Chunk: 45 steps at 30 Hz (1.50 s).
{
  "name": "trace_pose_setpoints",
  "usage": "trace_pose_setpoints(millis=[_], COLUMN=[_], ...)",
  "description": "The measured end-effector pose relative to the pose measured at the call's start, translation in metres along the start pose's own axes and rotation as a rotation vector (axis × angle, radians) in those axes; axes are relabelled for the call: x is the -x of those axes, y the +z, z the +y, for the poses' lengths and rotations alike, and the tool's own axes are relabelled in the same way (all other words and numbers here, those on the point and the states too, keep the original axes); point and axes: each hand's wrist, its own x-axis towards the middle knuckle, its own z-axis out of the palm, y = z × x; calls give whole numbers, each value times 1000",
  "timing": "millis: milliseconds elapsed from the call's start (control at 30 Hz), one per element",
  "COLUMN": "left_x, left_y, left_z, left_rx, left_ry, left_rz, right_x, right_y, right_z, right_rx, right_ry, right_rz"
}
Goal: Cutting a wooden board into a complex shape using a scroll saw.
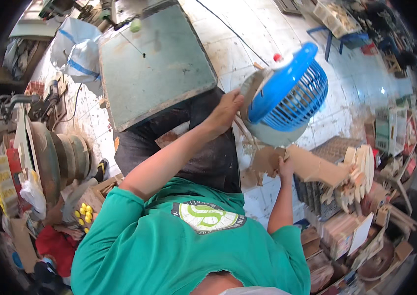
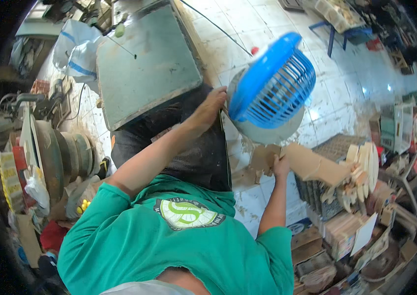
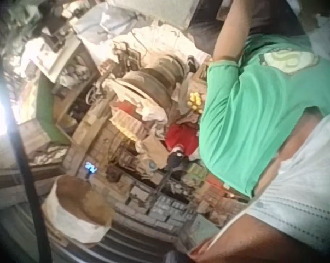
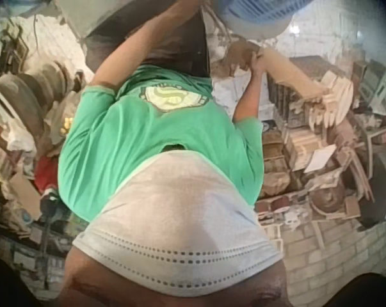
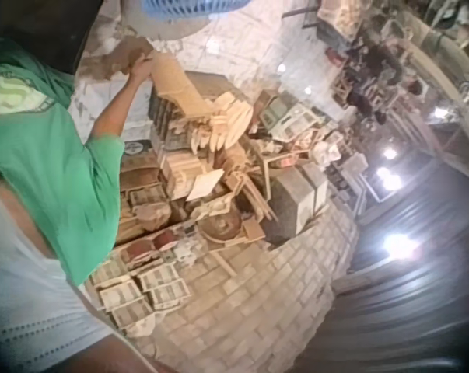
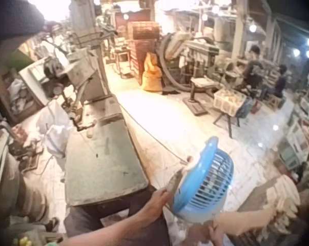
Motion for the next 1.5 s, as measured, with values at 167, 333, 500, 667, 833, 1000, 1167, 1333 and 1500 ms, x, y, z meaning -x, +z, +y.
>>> trace_pose_setpoints(millis=[167, 333, 500, 667, 833, 1000, 1167, 1333, 1500], left_x=[-67, -110, -117, -124, -137, -146, -146, -153, -148], left_y=[18, 17, 18, 19, 31, 34, 35, 34, 42], left_z=[-35, -49, -43, -43, -52, -46, -37, -41, -58], left_rx=[-83, -271, -117, -228, -369, -290, -152, -172, -143], left_ry=[-113, -239, -65, 41, 365, 261, 87, 85, -22], left_rz=[167, 162, -43, -90, -125, -58, -39, -37, -34], right_x=[-22, -36, -54, -62, -56, -56, -53, -45, -32], right_y=[-9, -34, -39, -40, -68, -102, -111, -108, -103], right_z=[-22, -61, -69, -70, -98, -145, -175, -168, -141], right_rx=[-140, -173, -307, -435, -1041, -542, -548, -407, -488], right_ry=[10, -66, -132, -221, 104, -60, 21, 11, 68], right_rz=[18, 96, 36, 93, 18, 17, 93, 97, 171])
